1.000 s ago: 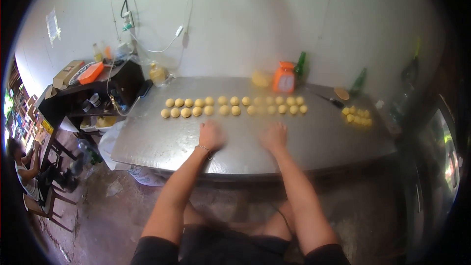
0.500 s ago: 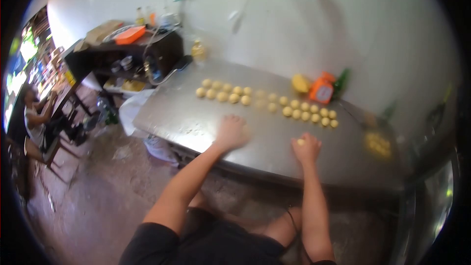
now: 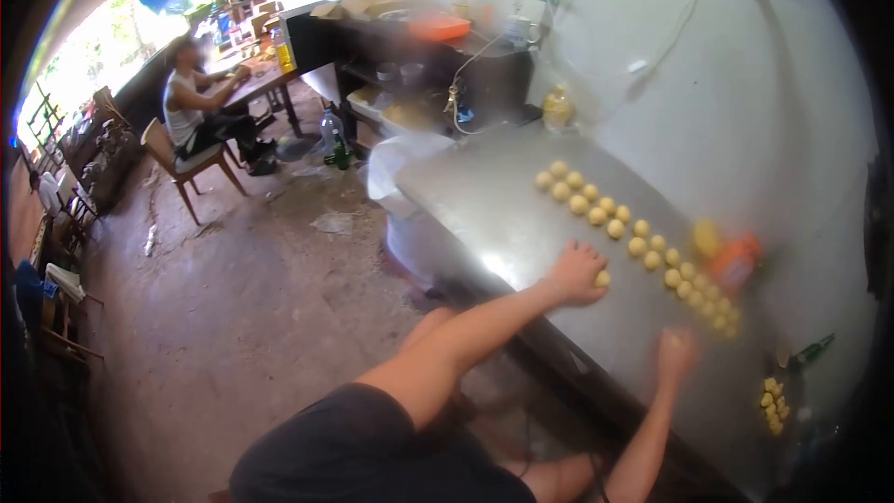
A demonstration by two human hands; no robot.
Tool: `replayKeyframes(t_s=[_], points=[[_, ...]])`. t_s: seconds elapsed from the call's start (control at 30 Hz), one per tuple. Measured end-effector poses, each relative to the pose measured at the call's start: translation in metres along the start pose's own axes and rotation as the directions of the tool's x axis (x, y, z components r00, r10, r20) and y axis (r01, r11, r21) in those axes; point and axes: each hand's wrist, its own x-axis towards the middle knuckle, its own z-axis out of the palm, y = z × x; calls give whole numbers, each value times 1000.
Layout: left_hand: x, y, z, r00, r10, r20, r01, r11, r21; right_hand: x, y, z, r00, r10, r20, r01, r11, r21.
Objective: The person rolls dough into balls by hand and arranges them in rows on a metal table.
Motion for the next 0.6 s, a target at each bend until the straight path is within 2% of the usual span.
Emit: replayKeyframes(t_s=[0.1, 0.2, 0.33, 0.43, 0.5, 0.53, 0.6], points=[[0, 3, -4, 1000, 3, -13, -3, 1000, -1, -3, -7, -8, 1000, -5, -8, 5, 1000, -10], [-1, 3, 0, 996, 35, -87, -33, 999, 18, 1, 6, 1, 995, -85, -57, 81, 994, -73], [-1, 0, 0, 996, 28, -83, -26, 999, 24, 2, 12, 4, 996, -82, -43, 81, 996, -29], [-1, -3, 8, 995, 26, -91, -26, 1000, -2, -5, 8, 3, 973, -173, -153, 173, 985, -11], [2, -2, 7, 999, 8, -45, -9, 1000, -30, -1, 7, -2, 994, -110, 0, 110, 992, -56], [1, 0, 4, 1000, 1, -9, -1, 999, -38, -5, 2, -4, 992, -124, -31, 121, 990, -79], [-9, 7, -2, 990, 132, -46, -134, 991, -28, -16, 3, 1, 980, -187, -67, 180, 979, -95]])
